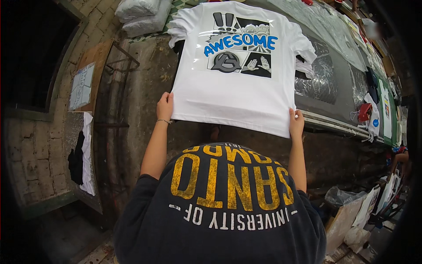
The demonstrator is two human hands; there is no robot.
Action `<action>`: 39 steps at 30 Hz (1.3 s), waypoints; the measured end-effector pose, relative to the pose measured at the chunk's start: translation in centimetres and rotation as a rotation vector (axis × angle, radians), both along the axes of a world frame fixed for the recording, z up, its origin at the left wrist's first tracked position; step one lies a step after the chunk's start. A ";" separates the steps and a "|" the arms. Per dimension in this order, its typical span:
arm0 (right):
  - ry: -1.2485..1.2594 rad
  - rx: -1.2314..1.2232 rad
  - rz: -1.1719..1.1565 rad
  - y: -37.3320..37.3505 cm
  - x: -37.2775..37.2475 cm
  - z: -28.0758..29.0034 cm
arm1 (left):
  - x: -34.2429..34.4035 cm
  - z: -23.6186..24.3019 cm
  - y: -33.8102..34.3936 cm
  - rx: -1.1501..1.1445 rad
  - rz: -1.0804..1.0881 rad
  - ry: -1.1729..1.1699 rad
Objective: Printing designs onto t-shirts and sorting them on a workbench.
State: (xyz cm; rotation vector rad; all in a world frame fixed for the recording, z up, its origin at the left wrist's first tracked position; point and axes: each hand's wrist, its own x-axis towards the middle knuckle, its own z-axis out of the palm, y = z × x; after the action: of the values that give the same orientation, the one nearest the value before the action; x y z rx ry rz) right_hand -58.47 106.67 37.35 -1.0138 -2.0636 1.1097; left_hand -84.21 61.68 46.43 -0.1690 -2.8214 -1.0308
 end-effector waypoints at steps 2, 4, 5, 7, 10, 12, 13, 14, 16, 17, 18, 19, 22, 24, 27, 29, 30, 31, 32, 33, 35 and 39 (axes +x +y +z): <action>-0.018 0.017 -0.030 -0.4 0.2 -0.6 | -0.1 -0.6 -0.4 -0.010 -0.005 0.010; -0.203 -0.058 -0.104 -0.8 0.4 -1.0 | -0.2 -1.5 -0.9 -0.019 0.005 0.020; -0.197 -0.056 -0.073 -1.1 0.5 -1.1 | -0.1 -2.2 -1.2 -0.021 -0.016 0.011; -0.110 0.120 -0.157 -1.9 1.0 -1.3 | 0.1 -3.7 -2.1 0.023 -0.068 0.033; 0.032 0.101 -0.257 -3.8 2.3 -2.2 | 1.0 -7.0 -4.8 0.308 -0.124 -0.068; 0.089 0.495 -0.239 -5.9 3.0 -3.5 | 2.6 -9.8 -7.9 0.430 -0.035 -0.245; 0.143 0.343 -0.123 -7.4 3.1 -4.5 | 3.8 -11.5 -9.7 0.506 -0.037 -0.291; 0.134 0.468 0.017 -8.8 2.7 -5.5 | 5.1 -13.0 -12.4 0.455 0.002 -0.450; 0.120 0.172 0.229 -12.7 0.3 -8.3 | 8.0 -16.5 -17.7 0.412 0.110 -0.621; 0.070 0.152 0.337 -14.7 -1.8 -9.7 | 9.9 -18.3 -20.7 0.387 0.170 -0.637; 0.133 0.173 0.516 -16.6 -3.9 -11.0 | 12.1 -20.1 -23.8 0.179 0.183 -0.542; 0.141 0.198 0.677 -18.7 -6.2 -12.1 | 14.5 -21.6 -26.8 0.217 0.241 -0.463; 0.167 0.306 1.127 -27.6 -13.9 -14.2 | 21.6 -24.6 -36.4 0.100 0.496 -0.813; 0.241 0.380 1.372 -34.4 -17.6 -14.1 | 26.1 -25.6 -41.2 0.161 0.661 -0.867; 0.373 0.432 1.645 -44.8 -20.3 -11.1 | 35.9 -26.9 -47.4 0.362 0.900 -0.774; 0.270 0.345 1.763 -51.0 -22.0 -7.3 | 39.9 -27.9 -50.1 0.375 0.979 -0.630; 0.081 0.358 1.769 -53.8 -22.6 -5.1 | 41.7 -28.5 -51.0 0.369 1.085 -0.580; -0.070 0.352 1.791 -56.7 -23.1 -2.9 | 43.3 -28.8 -51.7 0.379 1.071 -0.521; -0.120 0.374 1.773 -59.8 -23.4 -1.0 | 44.8 -28.9 -52.3 0.586 1.256 -0.566; -0.124 0.377 1.819 -62.7 -23.7 0.6 | 46.2 -29.2 -52.7 0.833 1.420 -0.646; -0.141 0.362 1.868 -68.4 -24.3 3.6 | 48.8 -28.3 -53.1 0.454 1.159 -0.766; -0.080 0.406 2.052 -78.3 -25.7 5.8 | 51.1 -27.9 -49.7 0.052 0.800 -0.795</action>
State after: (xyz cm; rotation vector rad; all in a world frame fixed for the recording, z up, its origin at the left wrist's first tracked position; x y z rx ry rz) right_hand -84.19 28.38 43.19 1.7713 -2.7882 1.1017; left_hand -33.11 11.97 18.50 1.5423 -2.9169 -1.0845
